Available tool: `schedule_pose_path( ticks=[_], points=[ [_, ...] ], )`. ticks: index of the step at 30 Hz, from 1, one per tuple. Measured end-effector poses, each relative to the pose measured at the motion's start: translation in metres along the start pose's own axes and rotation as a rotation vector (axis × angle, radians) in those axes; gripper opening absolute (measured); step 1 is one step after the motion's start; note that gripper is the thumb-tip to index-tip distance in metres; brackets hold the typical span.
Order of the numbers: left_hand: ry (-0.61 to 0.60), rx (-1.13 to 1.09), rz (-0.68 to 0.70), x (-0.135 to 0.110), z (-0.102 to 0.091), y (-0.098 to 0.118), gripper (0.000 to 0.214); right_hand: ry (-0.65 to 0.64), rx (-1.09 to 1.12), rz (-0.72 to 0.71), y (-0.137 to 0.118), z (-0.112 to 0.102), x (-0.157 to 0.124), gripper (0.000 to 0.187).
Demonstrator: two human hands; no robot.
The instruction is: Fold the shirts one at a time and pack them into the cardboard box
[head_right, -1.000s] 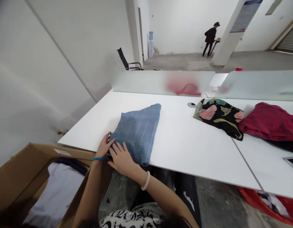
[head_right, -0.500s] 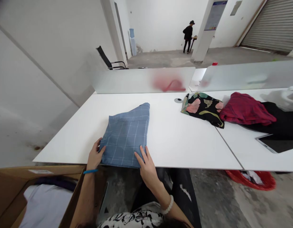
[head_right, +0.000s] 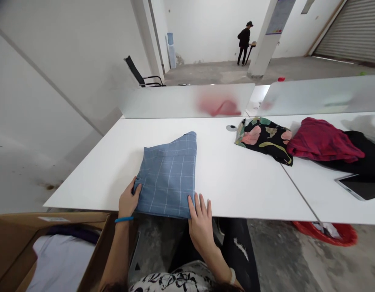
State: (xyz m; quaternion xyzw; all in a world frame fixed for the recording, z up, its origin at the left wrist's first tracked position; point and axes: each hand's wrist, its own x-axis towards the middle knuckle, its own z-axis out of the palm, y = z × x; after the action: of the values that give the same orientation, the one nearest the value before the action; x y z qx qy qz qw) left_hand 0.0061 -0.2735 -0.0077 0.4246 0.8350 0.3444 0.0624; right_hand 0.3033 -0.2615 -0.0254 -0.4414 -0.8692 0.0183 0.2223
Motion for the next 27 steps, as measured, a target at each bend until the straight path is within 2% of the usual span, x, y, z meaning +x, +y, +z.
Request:
schedule_pose_path(
  ticks=[4, 7, 9, 12, 16, 18, 22, 25, 27],
  points=[
    [0.003, 0.215, 0.097, 0.010, -0.008, 0.007, 0.059, -0.016, 0.051, -0.097, 0.004, -0.021, 0.009, 0.062],
    [-0.005, 0.405, 0.202, 0.036, -0.006, 0.027, 0.060, 0.017, 0.117, -0.160, -0.001, -0.039, 0.033, 0.052],
    [-0.062, 0.428, 0.313, 0.060, 0.006, 0.046, 0.057, 0.038, 0.132, -0.162, -0.010, -0.042, 0.054, 0.047],
    [-0.168, 0.416, 0.470, 0.094, 0.035, 0.067, 0.055, 0.006, 0.104, -0.122, -0.023, -0.030, 0.076, 0.050],
    [-0.348, 0.371, 0.472, 0.118, 0.063, 0.067, 0.057, -0.070, 0.064, -0.086, -0.024, -0.003, 0.075, 0.060],
    [-0.381, 0.363, 0.456, 0.124, 0.067, 0.060, 0.060, -0.096, 0.057, -0.083, -0.020, 0.004, 0.068, 0.061],
    [-0.364, 0.398, 0.356, 0.132, 0.065, 0.055, 0.072, -0.117, 0.050, -0.073, -0.017, 0.006, 0.063, 0.061],
    [-0.347, 0.426, 0.341, 0.133, 0.065, 0.071, 0.072, -0.114, 0.041, -0.061, -0.018, 0.005, 0.065, 0.061],
    [-0.293, 0.444, 0.458, 0.128, 0.068, 0.093, 0.067, -0.113, 0.033, -0.062, -0.019, 0.006, 0.065, 0.061]
  ],
)
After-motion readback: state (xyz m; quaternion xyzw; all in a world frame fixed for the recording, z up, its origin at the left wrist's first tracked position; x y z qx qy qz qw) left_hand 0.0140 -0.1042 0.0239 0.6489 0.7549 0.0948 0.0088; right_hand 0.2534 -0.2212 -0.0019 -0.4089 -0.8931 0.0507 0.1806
